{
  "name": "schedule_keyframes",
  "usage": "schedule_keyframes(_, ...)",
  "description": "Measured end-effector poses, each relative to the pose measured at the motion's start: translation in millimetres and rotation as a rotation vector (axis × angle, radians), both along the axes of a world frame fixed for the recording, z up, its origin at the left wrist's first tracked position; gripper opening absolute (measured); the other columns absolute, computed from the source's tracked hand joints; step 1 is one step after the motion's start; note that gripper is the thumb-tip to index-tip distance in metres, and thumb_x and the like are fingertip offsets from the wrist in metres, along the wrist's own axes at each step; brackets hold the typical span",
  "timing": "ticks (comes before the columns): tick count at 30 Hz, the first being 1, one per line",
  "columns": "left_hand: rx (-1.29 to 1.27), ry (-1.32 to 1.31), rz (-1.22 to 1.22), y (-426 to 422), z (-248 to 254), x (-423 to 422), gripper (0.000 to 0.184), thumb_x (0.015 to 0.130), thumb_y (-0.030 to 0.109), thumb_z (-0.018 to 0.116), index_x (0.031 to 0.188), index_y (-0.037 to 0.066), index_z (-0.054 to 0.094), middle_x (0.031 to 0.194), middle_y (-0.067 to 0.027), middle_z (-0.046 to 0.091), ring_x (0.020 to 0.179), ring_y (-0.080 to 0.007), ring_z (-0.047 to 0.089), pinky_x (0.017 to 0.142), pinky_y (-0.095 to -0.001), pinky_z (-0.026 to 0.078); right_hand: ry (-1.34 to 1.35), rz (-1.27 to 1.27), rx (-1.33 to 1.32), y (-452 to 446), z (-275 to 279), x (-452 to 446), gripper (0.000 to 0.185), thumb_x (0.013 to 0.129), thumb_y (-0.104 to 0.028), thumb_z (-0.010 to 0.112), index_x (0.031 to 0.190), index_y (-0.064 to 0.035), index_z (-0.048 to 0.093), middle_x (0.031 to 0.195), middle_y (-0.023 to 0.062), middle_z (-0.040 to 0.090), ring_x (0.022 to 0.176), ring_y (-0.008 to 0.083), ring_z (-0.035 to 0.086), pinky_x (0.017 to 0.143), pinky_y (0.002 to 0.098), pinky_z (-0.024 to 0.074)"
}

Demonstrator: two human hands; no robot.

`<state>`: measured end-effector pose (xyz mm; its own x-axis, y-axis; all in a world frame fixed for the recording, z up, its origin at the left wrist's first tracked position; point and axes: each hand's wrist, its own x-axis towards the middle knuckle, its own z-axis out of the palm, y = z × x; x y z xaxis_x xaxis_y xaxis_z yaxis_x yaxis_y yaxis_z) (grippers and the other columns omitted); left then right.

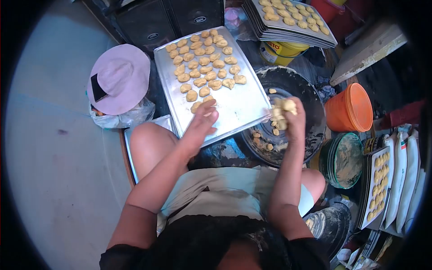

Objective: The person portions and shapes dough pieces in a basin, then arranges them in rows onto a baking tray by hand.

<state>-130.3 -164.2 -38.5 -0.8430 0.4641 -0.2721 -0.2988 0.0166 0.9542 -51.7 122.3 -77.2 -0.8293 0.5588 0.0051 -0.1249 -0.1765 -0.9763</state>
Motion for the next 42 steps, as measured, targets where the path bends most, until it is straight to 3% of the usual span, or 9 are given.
schedule_keyframes(8,0.478,-0.615,0.121,1,-46,-15,0.057,0.093,0.061,0.047,0.126,0.014,0.049,0.115,-0.0109,0.059,0.108,-0.0248,0.06,0.091,-0.0422,0.05,-0.036,0.419,1.073,-162,7,-40,0.047,0.079,-0.03,0.072,0.117,-0.0066,0.058,0.113,0.0154,0.059,0.103,0.03,0.053,0.094,0.0416,0.039)
schedule_keyframes(14,0.424,-0.483,0.1,-6,-60,-20,0.043,0.091,0.048,0.057,0.112,0.011,0.053,0.105,-0.008,0.06,0.094,-0.0216,0.063,0.077,-0.0379,0.054,-0.187,0.348,0.307,-143,-5,-72,0.024,0.083,-0.017,0.07,0.101,-0.0022,0.063,0.09,0.008,0.065,0.084,0.0206,0.062,0.078,0.0348,0.0481)
schedule_keyframes(21,0.245,-0.296,0.247,-15,-59,-28,0.034,0.076,-0.002,0.062,0.108,0.006,0.053,0.091,-0.008,0.058,0.074,-0.0171,0.061,0.062,-0.0294,0.051,0.115,0.15,1.057,-103,-41,-106,0.016,0.078,-0.004,0.065,0.093,-0.0041,0.068,0.094,0.0123,0.067,0.086,0.033,0.063,0.082,0.0398,0.0496)
schedule_keyframes(26,0.037,-0.076,0.19,-19,-66,-35,0.026,0.08,0.0,0.062,0.103,0.008,0.056,0.088,-0.0037,0.055,0.073,-0.0118,0.055,0.059,-0.0254,0.045,-0.174,0.498,0.701,-111,-23,-69,0.019,0.077,-0.003,0.066,0.096,-0.0059,0.07,0.109,0.0124,0.062,0.096,0.0291,0.062,0.083,0.034,0.0497)
schedule_keyframes(27,0.023,-0.071,0.176,-20,-63,-34,0.024,0.08,0.001,0.062,0.102,0.008,0.057,0.088,-0.0029,0.055,0.073,-0.0108,0.054,0.059,-0.0249,0.044,0.032,0.619,1.103,-116,-17,-60,0.021,0.075,-0.002,0.067,0.096,-0.0048,0.07,0.102,0.0117,0.062,0.093,0.0252,0.061,0.081,0.0314,0.0489)
schedule_keyframes(30,-0.059,0.036,0.131,-24,-70,-39,0.02,0.08,0.003,0.062,0.099,0.007,0.059,0.085,-0.0061,0.057,0.077,-0.0173,0.058,0.066,-0.0306,0.047,-0.203,0.677,0.939,-104,-27,-52,0.015,0.078,-0.01,0.066,0.091,-0.005,0.07,0.1,0.0159,0.063,0.094,0.0303,0.063,0.085,0.0372,0.0485)
schedule_keyframes(33,-0.406,0.777,-0.03,-24,-68,-36,0.028,0.075,0.011,0.068,0.102,0.006,0.06,0.093,-0.0146,0.059,0.086,-0.0301,0.061,0.075,-0.0389,0.049,-0.229,0.239,0.725,-87,-29,-65,0.011,0.077,-0.008,0.07,0.087,-0.0031,0.069,0.089,0.0131,0.063,0.079,0.0283,0.063,0.074,0.0355,0.0497)
schedule_keyframes(38,-0.669,0.77,-0.324,-19,-57,-19,0.029,0.077,0.028,0.072,0.098,0.01,0.064,0.094,-0.0142,0.058,0.088,-0.0344,0.059,0.079,-0.0428,0.048,-0.141,0.156,1.201,-66,-31,-85,0.019,0.076,-0.009,0.073,0.095,-0.0045,0.072,0.094,0.0132,0.063,0.08,0.03,0.062,0.074,0.0358,0.0506)
schedule_keyframes(42,-0.738,0.804,-0.353,-15,-57,-18,0.027,0.079,0.026,0.07,0.1,0.011,0.064,0.094,-0.0138,0.06,0.089,-0.0334,0.061,0.078,-0.0432,0.049,-0.182,0.143,0.931,-71,-35,-86,0.023,0.076,-0.005,0.069,0.099,-0.0045,0.071,0.093,0.0153,0.063,0.087,0.0336,0.062,0.078,0.0377,0.0501)
